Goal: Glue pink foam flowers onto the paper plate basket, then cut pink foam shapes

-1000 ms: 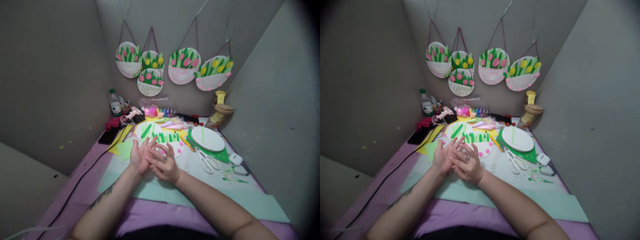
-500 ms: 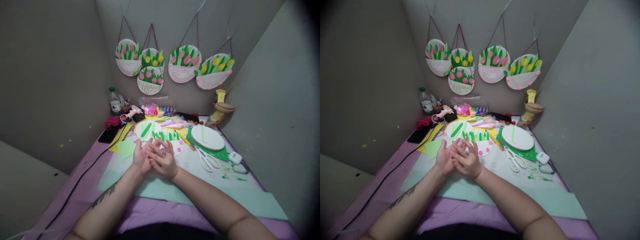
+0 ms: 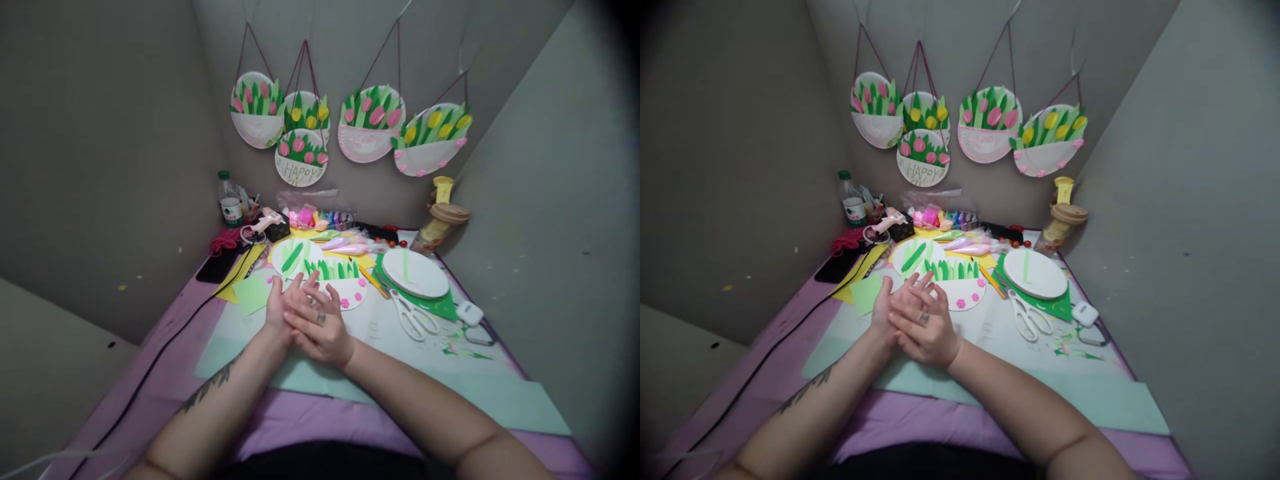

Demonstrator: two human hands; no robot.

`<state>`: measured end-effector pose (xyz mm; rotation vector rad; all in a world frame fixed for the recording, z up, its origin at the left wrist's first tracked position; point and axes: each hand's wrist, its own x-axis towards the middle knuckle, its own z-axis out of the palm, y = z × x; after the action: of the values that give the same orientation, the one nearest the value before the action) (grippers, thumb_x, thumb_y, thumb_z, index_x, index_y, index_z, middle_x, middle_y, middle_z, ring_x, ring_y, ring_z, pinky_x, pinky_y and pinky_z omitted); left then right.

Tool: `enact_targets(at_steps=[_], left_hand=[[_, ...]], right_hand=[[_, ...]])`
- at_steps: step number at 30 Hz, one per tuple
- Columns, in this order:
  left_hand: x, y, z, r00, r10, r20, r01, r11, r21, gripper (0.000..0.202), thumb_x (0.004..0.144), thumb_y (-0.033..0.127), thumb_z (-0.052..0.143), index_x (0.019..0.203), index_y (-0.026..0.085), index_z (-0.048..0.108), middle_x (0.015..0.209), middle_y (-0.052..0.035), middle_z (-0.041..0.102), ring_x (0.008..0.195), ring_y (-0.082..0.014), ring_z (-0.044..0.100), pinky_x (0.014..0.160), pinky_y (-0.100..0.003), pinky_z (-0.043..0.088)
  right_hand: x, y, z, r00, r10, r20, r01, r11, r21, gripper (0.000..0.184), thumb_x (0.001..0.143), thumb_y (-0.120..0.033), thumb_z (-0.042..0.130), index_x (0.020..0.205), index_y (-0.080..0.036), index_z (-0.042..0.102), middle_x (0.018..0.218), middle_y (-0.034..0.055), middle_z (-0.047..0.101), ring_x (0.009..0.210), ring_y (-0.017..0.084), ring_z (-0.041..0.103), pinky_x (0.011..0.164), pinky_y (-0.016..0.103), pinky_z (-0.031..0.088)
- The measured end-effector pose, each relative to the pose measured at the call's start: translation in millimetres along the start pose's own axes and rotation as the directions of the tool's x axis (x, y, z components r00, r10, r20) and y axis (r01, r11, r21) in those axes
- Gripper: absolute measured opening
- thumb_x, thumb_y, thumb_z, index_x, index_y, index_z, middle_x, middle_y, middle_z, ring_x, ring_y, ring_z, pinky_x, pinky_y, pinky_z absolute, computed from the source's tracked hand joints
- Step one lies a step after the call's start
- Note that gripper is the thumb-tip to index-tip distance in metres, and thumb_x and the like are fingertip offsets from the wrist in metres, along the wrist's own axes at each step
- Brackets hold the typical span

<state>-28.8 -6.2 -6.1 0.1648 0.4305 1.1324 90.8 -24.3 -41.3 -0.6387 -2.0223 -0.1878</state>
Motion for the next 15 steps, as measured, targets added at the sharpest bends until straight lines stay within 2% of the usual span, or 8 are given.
enact_targets(at_steps=[3,6,8,12,15], left_hand=[[0.3,0.1,-0.6,0.999,-0.019,-0.029,0.019,1.000,0.010,0.068,0.087,0.066,0.025,0.136,0.018,0.034,0.136,-0.0185,0.049,0.109,-0.0276,0.059,0.089,-0.045,0.049],[0.6,2.5,-1.1,0.998,0.050,-0.039,-0.049,0.999,0.024,0.065,0.089,0.064,0.020,0.135,0.021,0.033,0.136,-0.0148,0.049,0.109,-0.0245,0.059,0.089,-0.043,0.049],[1.0,2.1,-1.3,0.998,0.047,-0.035,-0.046,0.998,0.037,0.064,0.088,0.065,0.022,0.133,0.022,0.036,0.135,-0.0138,0.050,0.107,-0.0251,0.060,0.089,-0.044,0.049],[1.6,-0.2,-1.3,0.995,-0.010,-0.095,0.016,0.998,0.055,0.064,0.090,0.062,0.023,0.133,0.016,0.037,0.135,-0.0181,0.050,0.110,-0.0265,0.059,0.092,-0.044,0.047],[2.9,0.7,-3.1,0.994,0.059,-0.094,-0.053,0.996,0.069,0.063,0.090,0.062,0.020,0.135,0.021,0.035,0.138,-0.0142,0.048,0.112,-0.0241,0.058,0.093,-0.043,0.047]], right_hand=[[0.6,-0.3,-0.1,0.997,0.074,-0.020,-0.075,0.997,-0.036,0.029,0.083,-0.026,0.053,0.108,-0.028,0.067,0.115,0.0010,0.068,0.127,0.027,0.043,0.110,0.054,0.019],[-0.3,-1.8,-1.3,0.999,0.032,0.005,-0.032,0.999,-0.041,0.029,0.083,-0.025,0.055,0.109,-0.029,0.067,0.112,-0.0002,0.069,0.127,0.026,0.044,0.111,0.054,0.014],[-0.3,-3.6,-1.0,0.999,-0.015,0.038,0.016,1.000,-0.022,0.030,0.083,-0.029,0.055,0.111,-0.030,0.066,0.113,-0.0003,0.069,0.128,0.026,0.043,0.112,0.054,0.013],[0.2,-4.8,0.3,0.997,0.073,0.006,-0.072,0.995,-0.075,0.028,0.085,-0.029,0.052,0.108,-0.029,0.068,0.114,0.0001,0.069,0.127,0.027,0.044,0.111,0.052,0.016],[-0.5,-5.5,-0.4,0.998,0.061,0.003,-0.060,0.996,-0.073,0.026,0.084,-0.026,0.054,0.105,-0.029,0.068,0.108,-0.0014,0.071,0.122,0.026,0.048,0.111,0.053,0.015]])
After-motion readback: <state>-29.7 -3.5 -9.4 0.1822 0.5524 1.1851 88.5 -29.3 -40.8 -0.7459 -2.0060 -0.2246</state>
